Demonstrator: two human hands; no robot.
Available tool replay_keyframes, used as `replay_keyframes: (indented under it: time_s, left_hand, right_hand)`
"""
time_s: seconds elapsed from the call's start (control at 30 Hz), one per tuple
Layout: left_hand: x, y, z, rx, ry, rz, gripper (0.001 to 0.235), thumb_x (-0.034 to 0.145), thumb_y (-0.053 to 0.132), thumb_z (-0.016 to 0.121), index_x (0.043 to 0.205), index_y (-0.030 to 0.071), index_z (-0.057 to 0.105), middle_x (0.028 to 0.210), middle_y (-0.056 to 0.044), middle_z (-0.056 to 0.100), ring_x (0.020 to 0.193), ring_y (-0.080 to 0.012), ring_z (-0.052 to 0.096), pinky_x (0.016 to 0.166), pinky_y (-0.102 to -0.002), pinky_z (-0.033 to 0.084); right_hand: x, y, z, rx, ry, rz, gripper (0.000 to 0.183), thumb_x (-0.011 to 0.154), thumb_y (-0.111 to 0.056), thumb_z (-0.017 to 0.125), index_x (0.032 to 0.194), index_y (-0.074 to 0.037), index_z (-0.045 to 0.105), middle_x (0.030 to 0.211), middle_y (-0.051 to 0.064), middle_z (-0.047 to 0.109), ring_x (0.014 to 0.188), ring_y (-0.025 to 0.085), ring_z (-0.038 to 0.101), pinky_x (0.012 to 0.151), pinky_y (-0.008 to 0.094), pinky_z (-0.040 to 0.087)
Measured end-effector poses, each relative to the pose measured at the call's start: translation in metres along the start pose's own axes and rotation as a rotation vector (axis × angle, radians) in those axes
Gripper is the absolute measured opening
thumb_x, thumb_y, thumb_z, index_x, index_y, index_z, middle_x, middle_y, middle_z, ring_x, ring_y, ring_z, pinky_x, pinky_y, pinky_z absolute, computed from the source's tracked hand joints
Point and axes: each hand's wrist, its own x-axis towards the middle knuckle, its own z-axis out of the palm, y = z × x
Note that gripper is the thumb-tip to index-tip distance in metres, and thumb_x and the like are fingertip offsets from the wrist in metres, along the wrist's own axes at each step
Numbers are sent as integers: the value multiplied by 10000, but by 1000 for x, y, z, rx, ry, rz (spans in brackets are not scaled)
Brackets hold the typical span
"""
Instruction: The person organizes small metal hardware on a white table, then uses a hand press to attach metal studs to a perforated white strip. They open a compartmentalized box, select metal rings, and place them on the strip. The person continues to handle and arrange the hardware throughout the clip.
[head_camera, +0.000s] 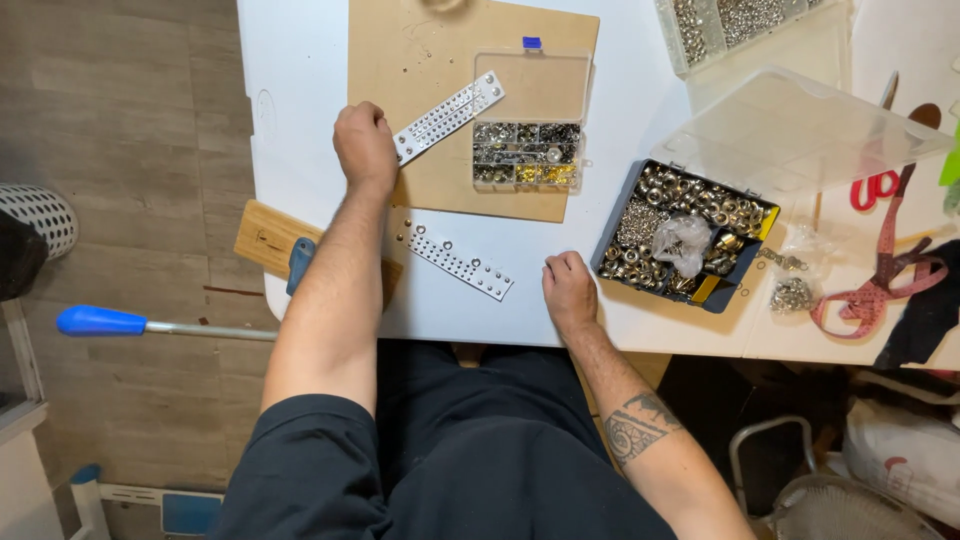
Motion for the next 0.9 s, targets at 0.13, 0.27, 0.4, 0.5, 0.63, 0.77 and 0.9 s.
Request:
replay_keyframes:
  time_s: [0.13,0.27,0.4,0.5,0.63,0.77,0.9]
  left_hand:
    - [16,13,0,-413,62,-256,103,867,69,728,936,131,772,752,-27,722,748,-171,743,692,-311,607]
    - [25,37,-22,-631,-71,-334,200,889,17,594,933,87,776,798,-52,729,577,-128,616,554,-271,521]
    - [52,21,19,-164,24,359,240,886,-10,583,1027,7,776,897,-139,617,789,-333,621,695,-422,522]
    - [59,41,16,-282,-193,-4,141,825,47,417,684,39,412,788,-91,486,776,-286,428,669,-475,378]
    - [65,1,46,200,95,592,60,846,87,736,810,43,716,754,-70,526,725,-299,657,605,-358,597]
    - [58,21,31,136,20,568,43,840,60,731,829,34,698,788,-92,541,735,-326,663,612,-407,603]
    - [-6,112,-48,-77,-110,668,123,769,29,737,857,42,651,846,-120,532,814,-378,648,645,-456,579]
  right_hand:
    - [5,-21,-18,50,-36,66,138,940,-214,747,1026,-107,731,969,30,641,795,214,719,682,316,606]
    - [22,-50,-31,202,12,87,210,919,-142,740,1079,-7,729,1015,75,650,792,215,647,663,372,557]
    - [39,-65,-25,223,-2,-23,212,907,-101,746,1090,4,729,1020,93,652,766,183,652,660,304,590]
    - [47,-71,-22,224,27,-67,192,894,-81,746,1060,13,726,979,93,639,814,220,633,659,331,586]
    - [50,-76,-13,217,14,-22,129,933,-175,726,1023,-84,744,945,47,654,810,234,714,706,320,605]
    - [72,-99,-21,535,121,137,97,915,-137,743,1003,-100,757,944,48,695,839,218,729,672,281,599]
    - [122,-132,-39,1521,201,667,236,1059,-151,512,1173,16,633,1079,174,716,1006,273,732,735,249,572]
